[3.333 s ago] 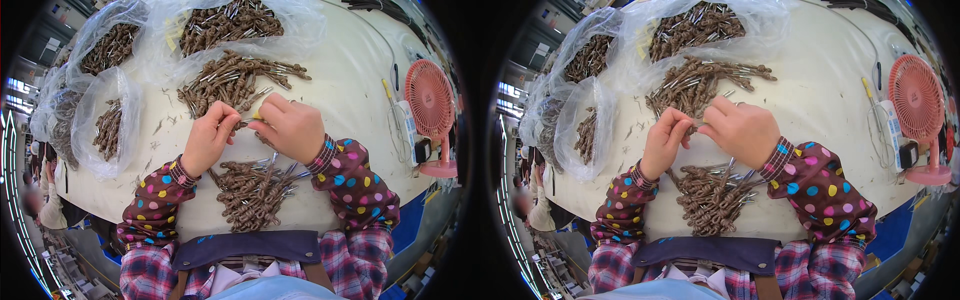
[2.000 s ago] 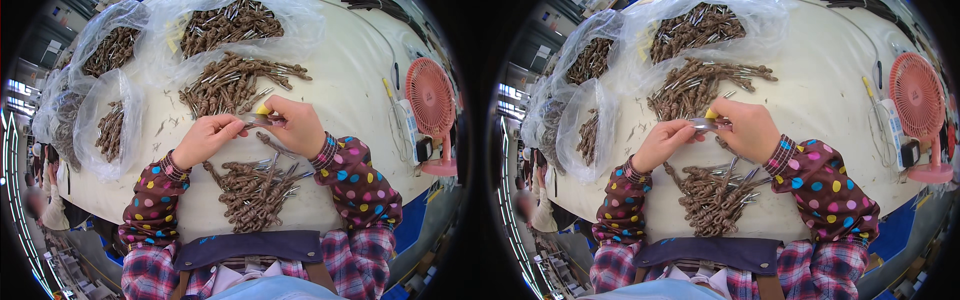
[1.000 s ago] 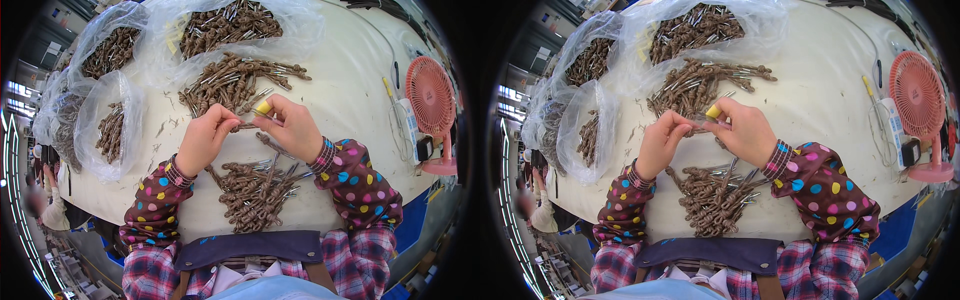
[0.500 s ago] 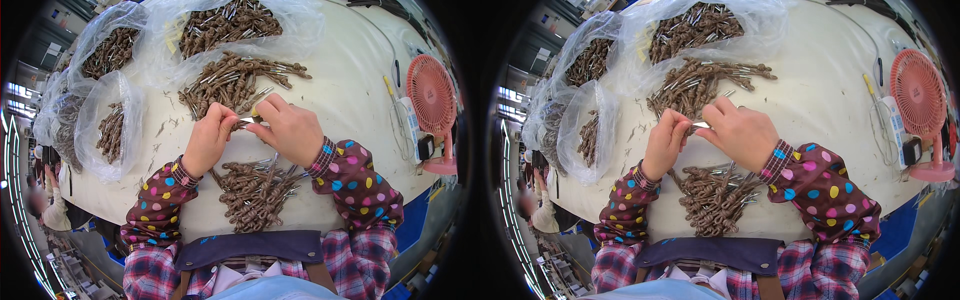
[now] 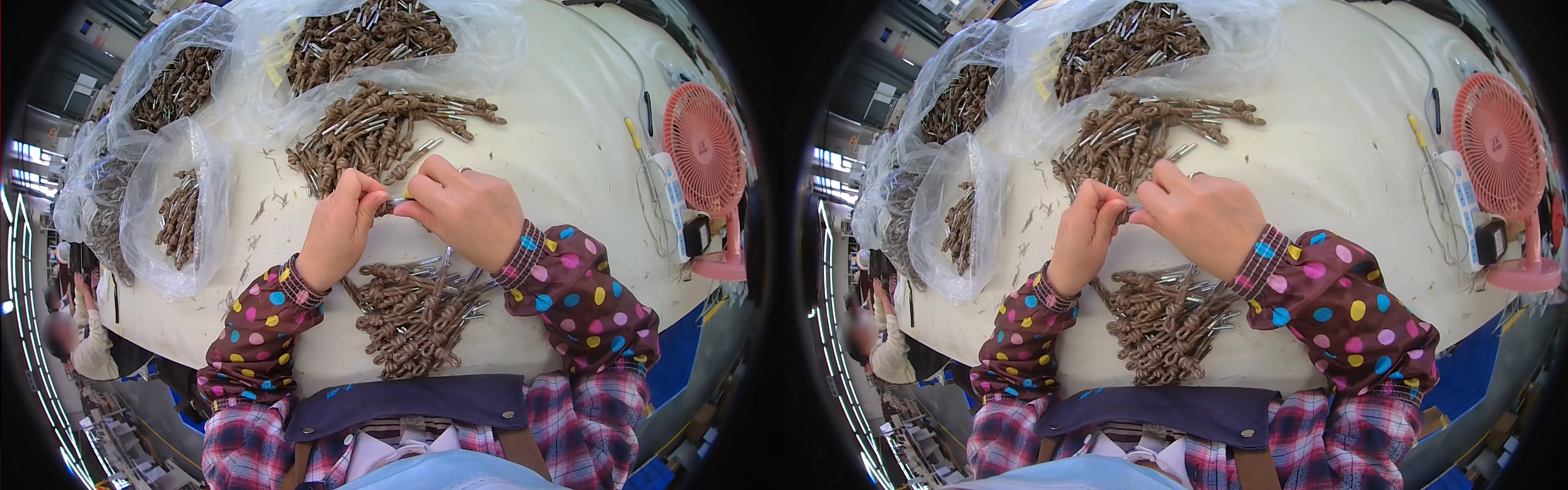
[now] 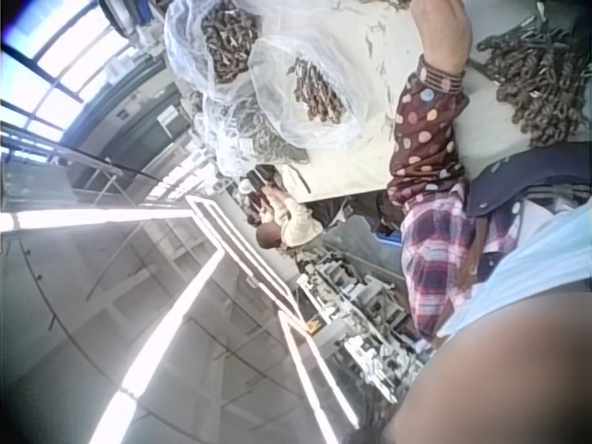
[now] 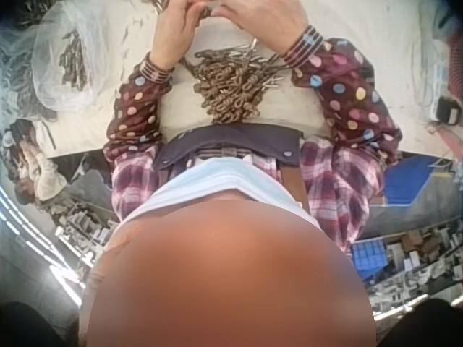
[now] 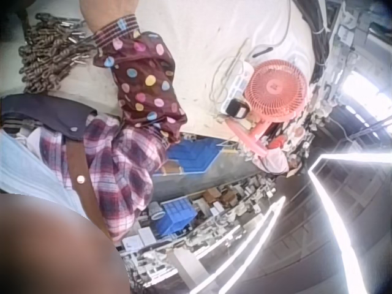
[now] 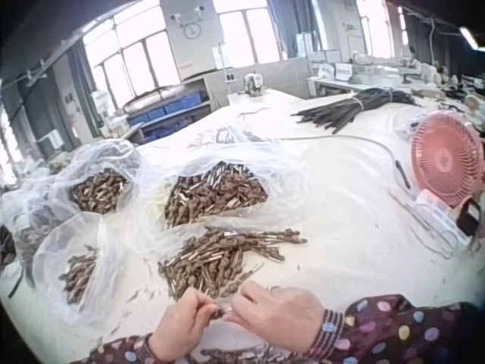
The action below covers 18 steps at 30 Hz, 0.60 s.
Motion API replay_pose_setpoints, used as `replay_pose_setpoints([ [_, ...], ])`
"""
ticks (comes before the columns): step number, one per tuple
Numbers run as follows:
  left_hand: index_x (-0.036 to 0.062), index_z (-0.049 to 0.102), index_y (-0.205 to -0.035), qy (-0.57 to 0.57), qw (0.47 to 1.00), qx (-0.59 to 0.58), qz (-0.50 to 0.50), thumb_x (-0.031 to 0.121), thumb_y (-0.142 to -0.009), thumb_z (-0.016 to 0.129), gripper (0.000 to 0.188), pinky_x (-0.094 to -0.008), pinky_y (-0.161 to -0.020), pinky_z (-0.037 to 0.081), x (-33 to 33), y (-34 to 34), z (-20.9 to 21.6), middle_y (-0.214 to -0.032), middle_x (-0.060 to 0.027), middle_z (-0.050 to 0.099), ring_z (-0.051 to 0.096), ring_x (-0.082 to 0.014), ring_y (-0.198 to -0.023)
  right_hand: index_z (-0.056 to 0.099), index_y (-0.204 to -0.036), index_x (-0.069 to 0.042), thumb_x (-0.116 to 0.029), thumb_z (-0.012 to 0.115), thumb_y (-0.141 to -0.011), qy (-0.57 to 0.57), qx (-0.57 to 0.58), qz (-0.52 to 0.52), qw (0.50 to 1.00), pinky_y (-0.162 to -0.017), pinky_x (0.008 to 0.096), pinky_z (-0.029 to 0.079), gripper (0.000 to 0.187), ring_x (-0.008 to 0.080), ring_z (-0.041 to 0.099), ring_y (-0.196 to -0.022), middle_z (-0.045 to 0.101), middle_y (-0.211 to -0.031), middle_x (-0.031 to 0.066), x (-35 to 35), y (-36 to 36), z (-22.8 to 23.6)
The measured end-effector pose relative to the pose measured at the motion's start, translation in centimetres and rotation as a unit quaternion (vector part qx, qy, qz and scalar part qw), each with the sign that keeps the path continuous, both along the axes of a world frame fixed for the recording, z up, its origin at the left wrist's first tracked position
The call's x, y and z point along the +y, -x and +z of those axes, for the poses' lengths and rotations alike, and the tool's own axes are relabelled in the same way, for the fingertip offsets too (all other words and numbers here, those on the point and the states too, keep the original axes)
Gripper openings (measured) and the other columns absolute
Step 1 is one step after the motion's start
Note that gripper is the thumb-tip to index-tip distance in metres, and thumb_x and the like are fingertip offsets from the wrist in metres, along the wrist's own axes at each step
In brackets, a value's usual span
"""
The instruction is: Assembling small metal hardware onto knotted leather pull tabs.
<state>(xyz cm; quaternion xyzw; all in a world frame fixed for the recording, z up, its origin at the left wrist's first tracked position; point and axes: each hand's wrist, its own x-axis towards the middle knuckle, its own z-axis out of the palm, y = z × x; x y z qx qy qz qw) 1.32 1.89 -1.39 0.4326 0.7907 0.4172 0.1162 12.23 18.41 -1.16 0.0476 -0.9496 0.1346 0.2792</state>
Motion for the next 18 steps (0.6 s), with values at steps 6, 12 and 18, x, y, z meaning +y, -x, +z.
replay_pose_setpoints([
  [6, 0.0020, 0.049, -0.096, 0.009, 1.000, -0.016, 0.000, 0.017, -0.097, 0.052, 0.015, -0.0316, -0.054, 0.045, -0.2, 0.0, 0.1, -0.070, -0.0092, 0.056, 0.056, -0.0212, -0.058, 0.052, -0.077, -0.012, -0.031, 0.069, -0.080, 0.015, 0.004, 0.012, 1.000, -0.049, 0.0305, 0.045, 0.025, 0.0162, 0.057, -0.056, 0.050, -0.078, 0.0017, 0.1, 0.2, -0.1],
  [12, 0.0025, 0.048, -0.099, -0.013, 0.995, -0.100, 0.004, 0.015, -0.098, 0.050, 0.012, -0.0280, -0.057, 0.047, -0.3, 0.2, 0.1, -0.074, -0.0053, 0.058, 0.056, -0.0162, -0.060, 0.059, -0.087, -0.010, -0.031, 0.072, -0.081, 0.203, -0.019, 0.015, 0.979, -0.057, 0.0265, 0.047, 0.026, 0.0193, 0.062, -0.064, 0.058, -0.080, 0.0048, 0.7, 0.2, 0.1],
  [18, 0.0035, 0.049, -0.101, -0.148, 0.985, 0.030, -0.078, 0.006, -0.088, 0.065, 0.020, -0.0299, -0.071, 0.051, 0.0, 0.7, -1.3, -0.092, -0.0091, 0.065, 0.064, -0.0194, -0.081, 0.060, -0.092, -0.001, -0.021, 0.067, -0.088, 0.551, -0.237, 0.037, 0.799, -0.068, 0.0218, 0.047, 0.021, 0.0097, 0.062, -0.072, 0.065, -0.083, 0.0047, 2.4, 1.0, -0.2],
])
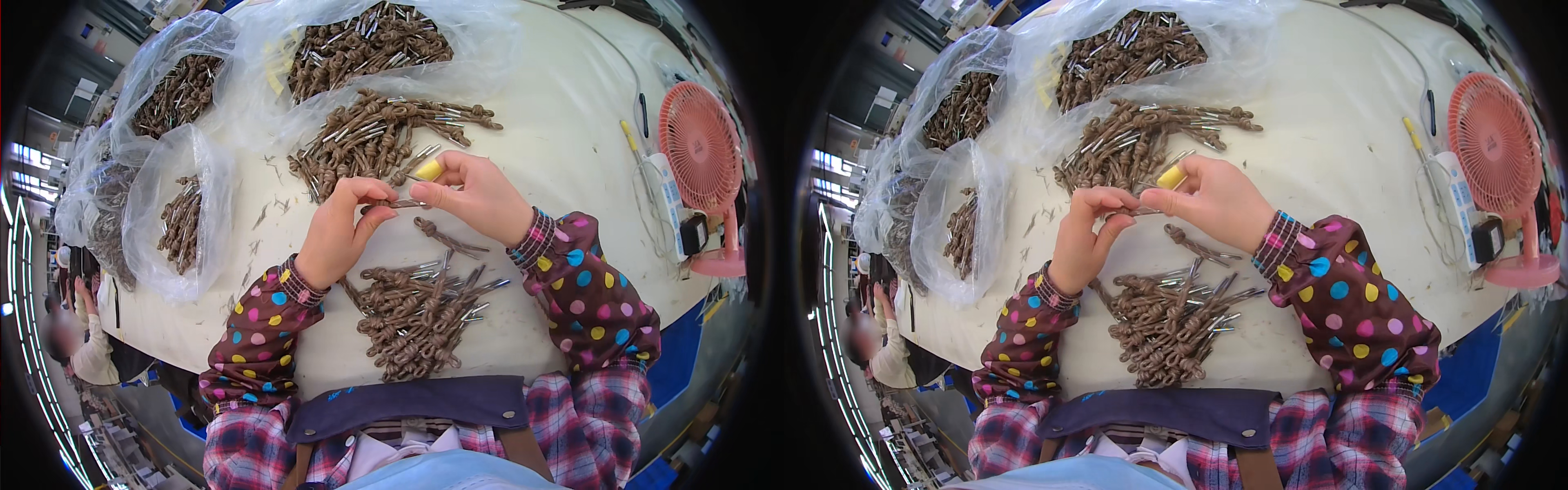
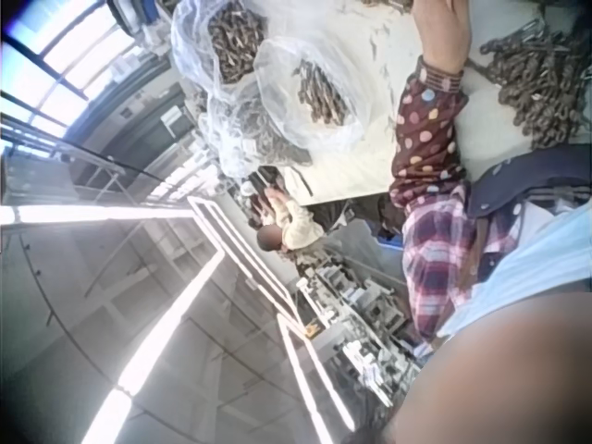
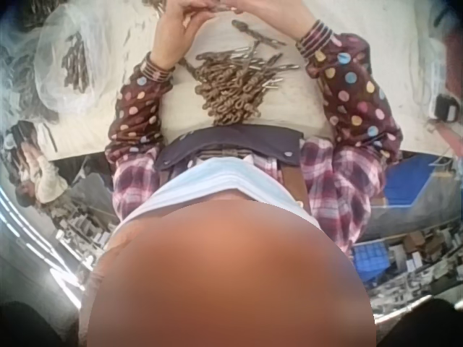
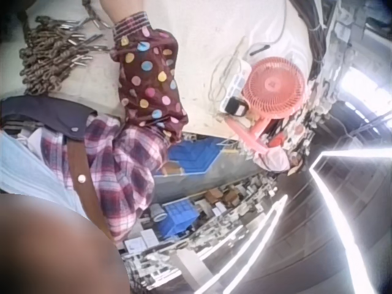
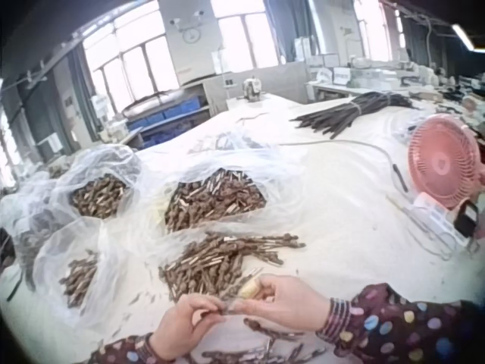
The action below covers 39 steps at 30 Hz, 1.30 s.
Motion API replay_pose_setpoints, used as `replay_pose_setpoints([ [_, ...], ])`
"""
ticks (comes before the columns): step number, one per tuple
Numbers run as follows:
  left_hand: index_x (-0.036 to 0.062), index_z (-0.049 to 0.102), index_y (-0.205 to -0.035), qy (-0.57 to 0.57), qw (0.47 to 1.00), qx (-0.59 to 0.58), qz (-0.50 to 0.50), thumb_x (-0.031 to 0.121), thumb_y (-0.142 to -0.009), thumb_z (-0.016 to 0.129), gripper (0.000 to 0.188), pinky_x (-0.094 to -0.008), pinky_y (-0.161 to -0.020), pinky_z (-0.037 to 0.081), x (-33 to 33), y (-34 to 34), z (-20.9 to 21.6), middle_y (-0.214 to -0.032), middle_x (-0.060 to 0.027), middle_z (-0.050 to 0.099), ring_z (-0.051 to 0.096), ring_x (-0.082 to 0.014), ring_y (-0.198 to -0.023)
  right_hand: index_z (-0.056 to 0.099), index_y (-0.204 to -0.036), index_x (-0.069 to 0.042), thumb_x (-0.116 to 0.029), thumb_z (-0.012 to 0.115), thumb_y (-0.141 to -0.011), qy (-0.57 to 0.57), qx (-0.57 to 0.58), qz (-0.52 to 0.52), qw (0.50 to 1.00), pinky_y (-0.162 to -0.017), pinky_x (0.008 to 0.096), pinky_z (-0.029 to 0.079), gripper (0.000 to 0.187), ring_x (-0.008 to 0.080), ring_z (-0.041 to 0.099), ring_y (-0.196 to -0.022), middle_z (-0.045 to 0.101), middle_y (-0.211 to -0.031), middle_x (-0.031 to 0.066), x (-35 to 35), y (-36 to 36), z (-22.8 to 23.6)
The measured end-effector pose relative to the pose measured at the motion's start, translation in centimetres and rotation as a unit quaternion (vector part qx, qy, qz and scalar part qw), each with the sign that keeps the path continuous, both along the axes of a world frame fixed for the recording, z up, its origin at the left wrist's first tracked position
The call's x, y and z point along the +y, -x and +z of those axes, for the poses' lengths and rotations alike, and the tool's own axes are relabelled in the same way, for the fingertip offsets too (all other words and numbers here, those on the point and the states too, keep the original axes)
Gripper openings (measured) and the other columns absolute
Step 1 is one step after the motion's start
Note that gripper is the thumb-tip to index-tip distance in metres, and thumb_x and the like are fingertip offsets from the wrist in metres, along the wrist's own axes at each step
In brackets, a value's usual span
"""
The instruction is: Assembling small metal hardware onto knotted leather pull tabs.
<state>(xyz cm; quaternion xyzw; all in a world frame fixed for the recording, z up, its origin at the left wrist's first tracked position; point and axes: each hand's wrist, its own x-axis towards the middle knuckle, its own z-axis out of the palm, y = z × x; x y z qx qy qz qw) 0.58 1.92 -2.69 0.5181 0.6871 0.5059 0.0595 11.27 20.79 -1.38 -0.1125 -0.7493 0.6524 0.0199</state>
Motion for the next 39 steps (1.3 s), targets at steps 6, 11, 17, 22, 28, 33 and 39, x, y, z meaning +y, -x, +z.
replay_pose_setpoints([
  [6, 0.0045, 0.059, -0.098, 0.032, 0.988, 0.149, 0.035, 0.006, -0.079, 0.072, 0.023, -0.0343, -0.076, 0.050, -0.2, 0.5, 0.7, -0.099, -0.0101, 0.065, 0.062, -0.0281, -0.090, 0.061, -0.090, 0.000, -0.020, 0.069, -0.085, 0.097, 0.017, 0.016, 0.995, -0.065, 0.0227, 0.048, 0.023, 0.0102, 0.061, -0.068, 0.065, -0.076, 0.0043, -0.3, -0.1, -0.7],
  [11, 0.0052, 0.063, -0.100, 0.074, 0.981, 0.168, 0.069, 0.013, -0.075, 0.076, 0.029, -0.0364, -0.081, 0.047, -0.1, 1.2, 2.5, -0.099, -0.0101, 0.063, 0.057, -0.0281, -0.093, 0.060, -0.088, -0.002, -0.018, 0.072, -0.081, -0.262, 0.093, -0.045, 0.959, -0.057, 0.0266, 0.048, 0.021, 0.0184, 0.061, -0.060, 0.060, -0.069, 0.0094, -0.9, -0.7, 0.4],
  [17, 0.0064, 0.066, -0.097, 0.105, 0.971, 0.211, 0.043, 0.012, -0.073, 0.077, 0.027, -0.0345, -0.074, 0.049, 0.0, 0.0, 1.9, -0.097, -0.0088, 0.062, 0.060, -0.0266, -0.088, 0.059, -0.087, -0.002, -0.019, 0.074, -0.079, -0.285, 0.145, -0.038, 0.947, -0.055, 0.0295, 0.048, 0.024, 0.0228, 0.059, -0.057, 0.060, -0.069, 0.0112, -1.4, -0.7, 0.1],
  [22, 0.0054, 0.067, -0.092, 0.052, 0.977, 0.196, 0.062, 0.008, -0.074, 0.075, 0.020, -0.0322, -0.070, 0.050, 0.2, -0.3, 1.6, -0.088, -0.0071, 0.065, 0.062, -0.0248, -0.079, 0.059, -0.087, -0.001, -0.018, 0.074, -0.080, -0.244, 0.163, -0.062, 0.954, -0.054, 0.0288, 0.046, 0.023, 0.0193, 0.057, -0.056, 0.060, -0.068, 0.0106, -1.7, -0.6, -0.3],
  [28, 0.0024, 0.060, -0.090, 0.032, 0.980, 0.193, 0.040, 0.006, -0.083, 0.067, 0.010, -0.0312, -0.065, 0.050, 0.2, 0.3, 1.4, -0.083, -0.0076, 0.066, 0.063, -0.0225, -0.075, 0.060, -0.088, -0.001, -0.016, 0.073, -0.081, -0.197, 0.125, -0.059, 0.971, -0.054, 0.0268, 0.044, 0.021, 0.0143, 0.050, -0.054, 0.059, -0.066, 0.0078, -1.9, -0.6, 0.2],
  [33, 0.0009, 0.056, -0.095, 0.123, 0.989, -0.053, 0.059, 0.011, -0.093, 0.058, 0.010, -0.0304, -0.061, 0.049, -0.2, -0.6, 1.8, -0.078, -0.0110, 0.064, 0.063, -0.0235, -0.068, 0.060, -0.093, -0.002, -0.018, 0.075, -0.080, -0.257, 0.162, -0.024, 0.952, -0.053, 0.0280, 0.045, 0.025, 0.0168, 0.058, -0.058, 0.061, -0.074, 0.0064, -1.1, -0.7, -0.4],
  [39, 0.0011, 0.054, -0.096, 0.112, 0.991, -0.003, 0.072, 0.012, -0.095, 0.055, 0.011, -0.0323, -0.062, 0.048, -0.4, -0.3, 1.1, -0.078, -0.0119, 0.062, 0.062, -0.0260, -0.069, 0.057, -0.093, -0.007, -0.034, 0.071, -0.080, -0.382, 0.100, -0.020, 0.919, -0.054, 0.0330, 0.047, 0.033, 0.0229, 0.063, -0.068, 0.058, -0.090, 0.0060, -1.2, -0.9, 0.7],
])
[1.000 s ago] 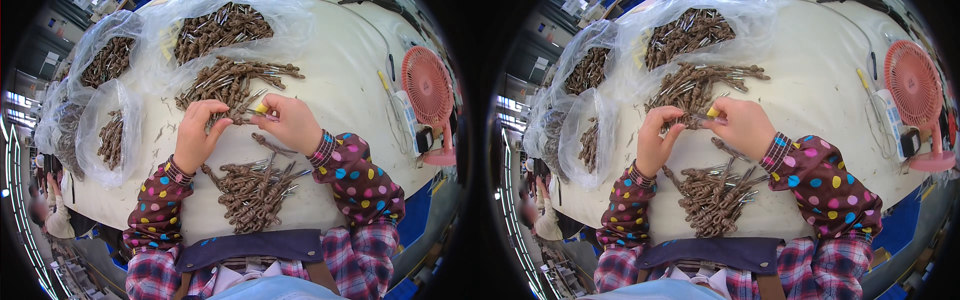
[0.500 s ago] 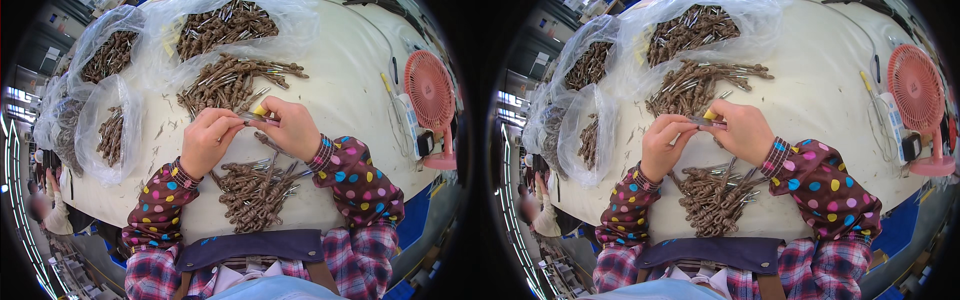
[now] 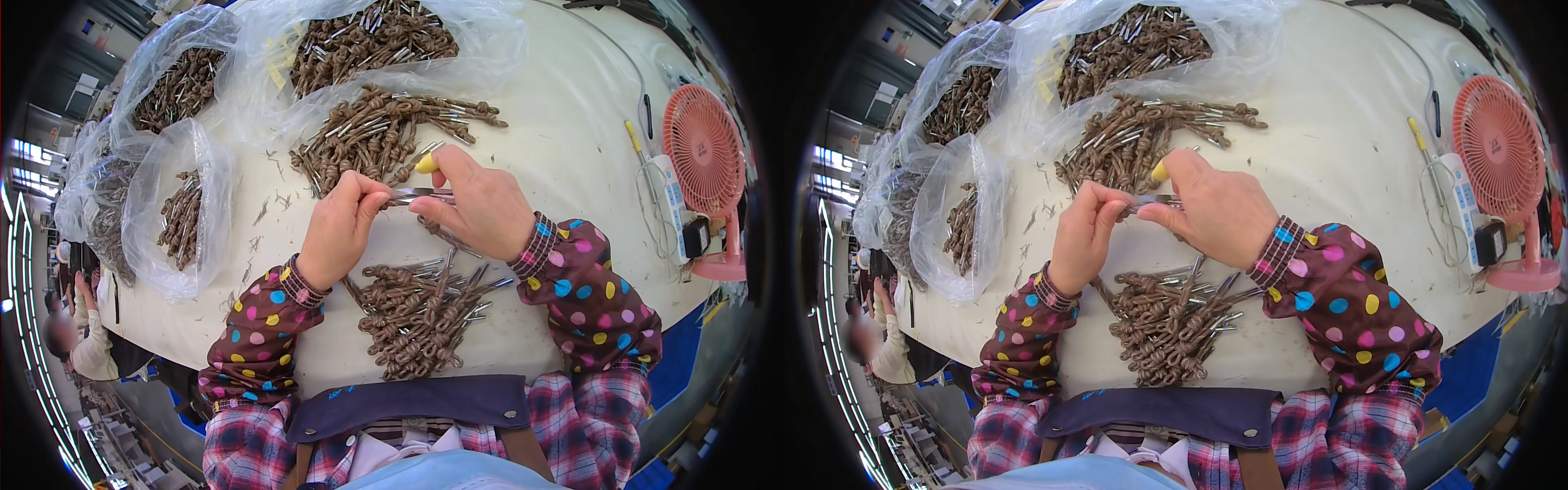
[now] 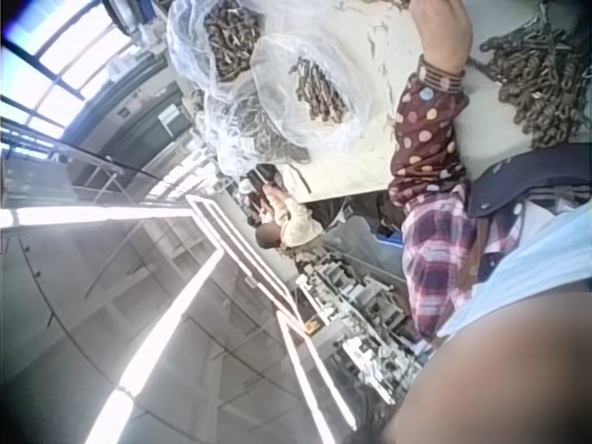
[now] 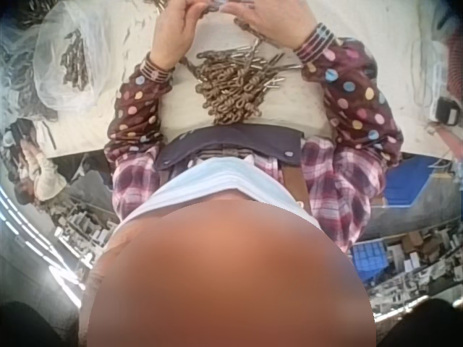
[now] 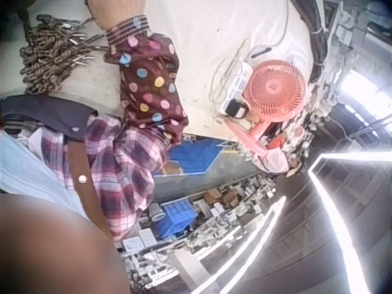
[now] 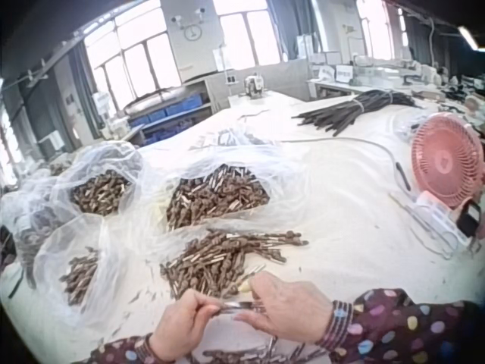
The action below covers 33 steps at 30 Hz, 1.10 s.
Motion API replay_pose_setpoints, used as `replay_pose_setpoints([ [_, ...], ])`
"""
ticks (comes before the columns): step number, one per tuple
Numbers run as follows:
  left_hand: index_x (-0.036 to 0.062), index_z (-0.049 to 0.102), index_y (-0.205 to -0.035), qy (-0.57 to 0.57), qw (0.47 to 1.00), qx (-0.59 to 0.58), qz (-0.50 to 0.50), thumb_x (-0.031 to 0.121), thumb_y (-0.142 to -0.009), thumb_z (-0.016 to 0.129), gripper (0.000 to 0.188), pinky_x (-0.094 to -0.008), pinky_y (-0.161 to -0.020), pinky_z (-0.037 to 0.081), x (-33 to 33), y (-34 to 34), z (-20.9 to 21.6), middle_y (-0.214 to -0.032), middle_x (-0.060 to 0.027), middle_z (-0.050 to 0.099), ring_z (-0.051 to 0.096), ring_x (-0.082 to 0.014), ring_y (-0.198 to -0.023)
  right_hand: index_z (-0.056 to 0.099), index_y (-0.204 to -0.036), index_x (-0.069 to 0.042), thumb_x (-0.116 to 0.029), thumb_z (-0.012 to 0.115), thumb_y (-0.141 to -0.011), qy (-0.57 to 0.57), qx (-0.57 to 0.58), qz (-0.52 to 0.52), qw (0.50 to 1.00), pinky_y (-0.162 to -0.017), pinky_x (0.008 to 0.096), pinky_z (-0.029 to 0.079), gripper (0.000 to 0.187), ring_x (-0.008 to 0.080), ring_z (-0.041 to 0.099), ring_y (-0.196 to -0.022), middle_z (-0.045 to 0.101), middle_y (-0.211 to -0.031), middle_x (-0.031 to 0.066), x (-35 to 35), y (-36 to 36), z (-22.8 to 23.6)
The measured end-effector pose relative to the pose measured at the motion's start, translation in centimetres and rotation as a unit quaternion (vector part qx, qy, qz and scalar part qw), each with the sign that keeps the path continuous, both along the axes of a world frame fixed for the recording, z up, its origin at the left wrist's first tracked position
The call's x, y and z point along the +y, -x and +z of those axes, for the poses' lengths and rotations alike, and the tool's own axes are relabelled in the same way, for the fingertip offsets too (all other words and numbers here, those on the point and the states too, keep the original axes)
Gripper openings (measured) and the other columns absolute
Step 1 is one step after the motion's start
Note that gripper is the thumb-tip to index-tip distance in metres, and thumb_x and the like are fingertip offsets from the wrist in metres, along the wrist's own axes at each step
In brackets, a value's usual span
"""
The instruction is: Assembling small metal hardware onto knotted leather pull tabs.
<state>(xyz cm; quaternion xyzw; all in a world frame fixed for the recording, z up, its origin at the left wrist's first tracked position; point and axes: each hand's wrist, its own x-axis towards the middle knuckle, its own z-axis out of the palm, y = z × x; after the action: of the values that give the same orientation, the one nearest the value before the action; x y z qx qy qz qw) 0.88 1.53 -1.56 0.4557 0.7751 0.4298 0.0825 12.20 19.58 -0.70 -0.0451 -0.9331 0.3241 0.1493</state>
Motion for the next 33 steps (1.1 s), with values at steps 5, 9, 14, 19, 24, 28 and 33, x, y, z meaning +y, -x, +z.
replay_pose_setpoints([
  [5, 0.0013, 0.053, -0.094, -0.005, 1.000, 0.018, -0.004, 0.012, -0.095, 0.055, 0.011, -0.0338, -0.064, 0.048, 0.17, -0.15, -0.15, -0.081, -0.0128, 0.062, 0.061, -0.0282, -0.072, 0.053, -0.082, -0.009, -0.035, 0.068, -0.081, -0.125, 0.100, 0.035, 0.987, -0.052, 0.0344, 0.045, 0.031, 0.0226, 0.059, -0.062, 0.052, -0.080, 0.0043, -0.42, 0.04, -0.25],
  [9, 0.0013, 0.053, -0.094, -0.002, 1.000, 0.016, -0.008, 0.012, -0.094, 0.056, 0.011, -0.0344, -0.064, 0.047, 0.20, -0.24, -0.28, -0.081, -0.0128, 0.061, 0.060, -0.0292, -0.072, 0.052, -0.079, -0.011, -0.033, 0.068, -0.081, -0.178, 0.131, 0.036, 0.975, -0.051, 0.0323, 0.045, 0.028, 0.0190, 0.058, -0.058, 0.050, -0.078, 0.0030, -0.56, 0.00, -0.16],
  [14, 0.0012, 0.054, -0.095, 0.001, 1.000, 0.007, -0.012, 0.012, -0.094, 0.056, 0.011, -0.0345, -0.064, 0.047, 0.20, -0.26, -0.41, -0.082, -0.0128, 0.061, 0.059, -0.0288, -0.073, 0.052, -0.078, -0.011, -0.033, 0.067, -0.081, -0.199, 0.142, 0.036, 0.969, -0.050, 0.0307, 0.045, 0.027, 0.0177, 0.057, -0.057, 0.050, -0.078, 0.0018, -0.71, 0.04, -0.39],
  [19, 0.0010, 0.054, -0.095, -0.002, 1.000, 0.008, -0.014, 0.011, -0.094, 0.056, 0.010, -0.0341, -0.065, 0.047, 0.28, -0.42, -0.38, -0.082, -0.0122, 0.061, 0.059, -0.0283, -0.073, 0.052, -0.078, -0.012, -0.033, 0.067, -0.081, -0.213, 0.140, 0.038, 0.966, -0.050, 0.0305, 0.045, 0.027, 0.0176, 0.057, -0.057, 0.050, -0.077, 0.0015, -0.70, 0.00, -0.32],
  [24, 0.0009, 0.054, -0.095, -0.021, 1.000, -0.002, -0.016, 0.012, -0.095, 0.055, 0.011, -0.0327, -0.066, 0.048, 0.22, -0.49, -0.30, -0.083, -0.0118, 0.063, 0.061, -0.0268, -0.073, 0.053, -0.080, -0.010, -0.032, 0.070, -0.080, -0.188, 0.127, 0.063, 0.972, -0.051, 0.0304, 0.046, 0.027, 0.0189, 0.059, -0.060, 0.054, -0.082, 0.0012, -0.31, 0.00, -0.33],
  [28, 0.0009, 0.053, -0.096, -0.024, 1.000, -0.018, 0.005, 0.014, -0.097, 0.053, 0.013, -0.0311, -0.067, 0.049, 0.28, -0.40, 0.08, -0.087, -0.0117, 0.065, 0.062, -0.0236, -0.074, 0.056, -0.085, -0.008, -0.028, 0.075, -0.076, -0.038, 0.133, 0.051, 0.989, -0.054, 0.0306, 0.048, 0.029, 0.0208, 0.063, -0.066, 0.058, -0.084, 0.0032, 0.20, 0.30, -0.44],
  [33, 0.0009, 0.050, -0.101, -0.080, 0.997, -0.015, -0.013, 0.015, -0.098, 0.050, 0.014, -0.0288, -0.071, 0.049, 0.21, 0.05, -0.65, -0.092, -0.0104, 0.066, 0.062, -0.0184, -0.076, 0.057, -0.089, -0.006, -0.012, 0.077, -0.071, 0.022, 0.119, 0.071, 0.990, -0.057, 0.0298, 0.052, 0.028, 0.0222, 0.065, -0.070, 0.060, -0.082, 0.0074, -0.05, 0.29, -0.87],
])
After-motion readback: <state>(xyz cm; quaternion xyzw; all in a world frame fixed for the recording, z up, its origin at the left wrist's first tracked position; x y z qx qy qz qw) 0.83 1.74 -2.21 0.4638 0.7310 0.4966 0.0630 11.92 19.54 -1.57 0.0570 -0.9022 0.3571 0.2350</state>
